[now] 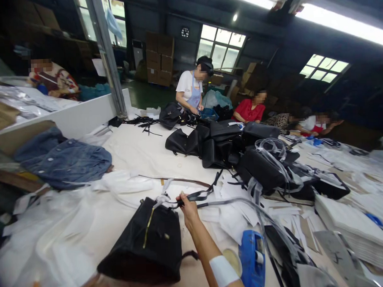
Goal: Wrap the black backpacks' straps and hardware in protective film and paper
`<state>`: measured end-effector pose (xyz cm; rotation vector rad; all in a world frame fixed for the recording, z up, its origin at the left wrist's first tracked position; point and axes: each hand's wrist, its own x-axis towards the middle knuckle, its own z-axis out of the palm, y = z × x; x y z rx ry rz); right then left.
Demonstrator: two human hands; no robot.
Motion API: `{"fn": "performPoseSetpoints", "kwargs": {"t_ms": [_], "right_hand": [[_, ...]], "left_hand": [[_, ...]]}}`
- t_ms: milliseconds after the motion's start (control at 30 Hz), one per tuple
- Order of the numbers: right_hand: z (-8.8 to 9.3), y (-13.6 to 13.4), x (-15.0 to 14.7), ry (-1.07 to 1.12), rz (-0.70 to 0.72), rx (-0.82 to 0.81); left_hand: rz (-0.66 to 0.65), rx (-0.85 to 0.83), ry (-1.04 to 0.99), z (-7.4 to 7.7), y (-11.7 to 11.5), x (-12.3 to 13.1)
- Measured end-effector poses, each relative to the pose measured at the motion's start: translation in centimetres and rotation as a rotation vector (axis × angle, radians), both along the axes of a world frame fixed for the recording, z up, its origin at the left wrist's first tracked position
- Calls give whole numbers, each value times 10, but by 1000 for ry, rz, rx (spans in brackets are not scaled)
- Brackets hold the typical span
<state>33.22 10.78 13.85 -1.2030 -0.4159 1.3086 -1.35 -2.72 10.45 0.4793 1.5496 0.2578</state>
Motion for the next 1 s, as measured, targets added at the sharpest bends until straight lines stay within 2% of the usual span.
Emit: {"fn": "performPoseSetpoints", "kwargs": {"t_ms": [67, 133, 200, 300, 333, 400, 533, 633, 733, 800, 833, 900, 967, 1000], "right_hand": [[7, 4, 0, -113, 28, 38], [23, 11, 0, -232, 65, 117], [44, 21, -2, -351, 96, 212], [81, 36, -5, -475, 99, 302], [95, 39, -5, -486, 88, 315], [122, 43, -2, -467, 66, 336], [181, 37, 16, -384, 22, 445], [224, 30, 34, -381, -18, 552], [256, 26, 47, -380, -79, 597], [270, 23, 49, -351, -125, 605], [276, 21, 48, -333, -144, 610], [285, 13, 41, -307, -159, 632], [293, 1, 32, -298, -150, 670], [297, -6, 28, -294, -144, 693]], "left_hand": [[66, 32, -119, 2, 13, -18], [82, 117, -160, 7, 35, -29], [-3, 252, -67, 12, 64, -30], [-199, 497, 165, 19, 106, -14], [-246, 533, 203, 21, 117, -5], [-318, 497, 122, 28, 131, 12], [-381, 334, -231, 33, 127, 38], [-425, 268, -220, 16, 112, 52], [-506, 378, -175, -9, 102, 69], [-575, 502, -121, -18, 100, 79], [-613, 569, -54, -17, 101, 82], [-663, 735, 133, -5, 104, 86], [-628, 898, 257, 15, 106, 93], [-584, 918, 238, 27, 107, 100]]}}
